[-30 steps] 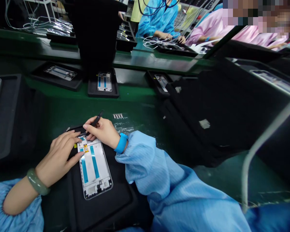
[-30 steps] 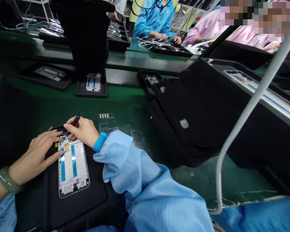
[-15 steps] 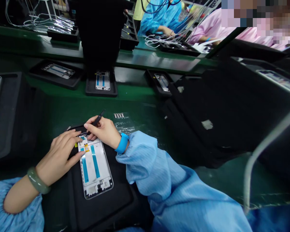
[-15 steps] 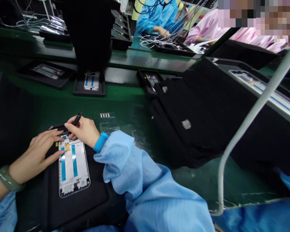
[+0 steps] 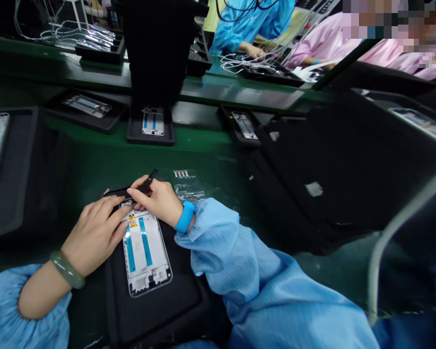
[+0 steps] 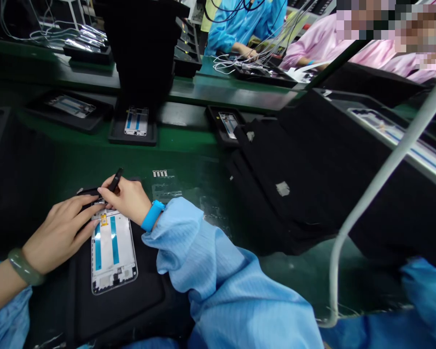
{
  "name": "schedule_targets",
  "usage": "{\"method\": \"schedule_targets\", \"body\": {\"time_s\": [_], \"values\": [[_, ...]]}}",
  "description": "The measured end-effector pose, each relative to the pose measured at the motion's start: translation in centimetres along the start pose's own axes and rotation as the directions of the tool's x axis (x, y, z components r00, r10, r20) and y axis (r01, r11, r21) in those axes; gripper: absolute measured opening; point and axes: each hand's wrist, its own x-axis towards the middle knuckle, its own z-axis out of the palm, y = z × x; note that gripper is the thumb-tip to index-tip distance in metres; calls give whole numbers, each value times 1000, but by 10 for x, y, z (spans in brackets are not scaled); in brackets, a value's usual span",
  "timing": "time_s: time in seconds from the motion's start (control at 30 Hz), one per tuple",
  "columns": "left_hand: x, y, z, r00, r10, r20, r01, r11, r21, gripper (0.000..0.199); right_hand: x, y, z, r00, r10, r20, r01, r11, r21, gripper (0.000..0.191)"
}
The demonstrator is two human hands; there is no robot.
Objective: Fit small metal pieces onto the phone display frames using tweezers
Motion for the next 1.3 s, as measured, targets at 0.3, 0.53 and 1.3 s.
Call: {"method": "schedule_targets", "body": {"time_s": [0.3,0.53,1.3], "values": [[3,8,0,1000,-23,-16,24,999,42,32,17,-5,-14,986,24,-165,40,925,377,27],[0,10,7,997,-59,-41,61,997,49,37,27,9,-1,997,53,-56,-28,927,373,21],[-2,11,7,997,-79,-10,79,997,-4,39,15,4,-7,975,-221,22,220,946,-236,18]]}}
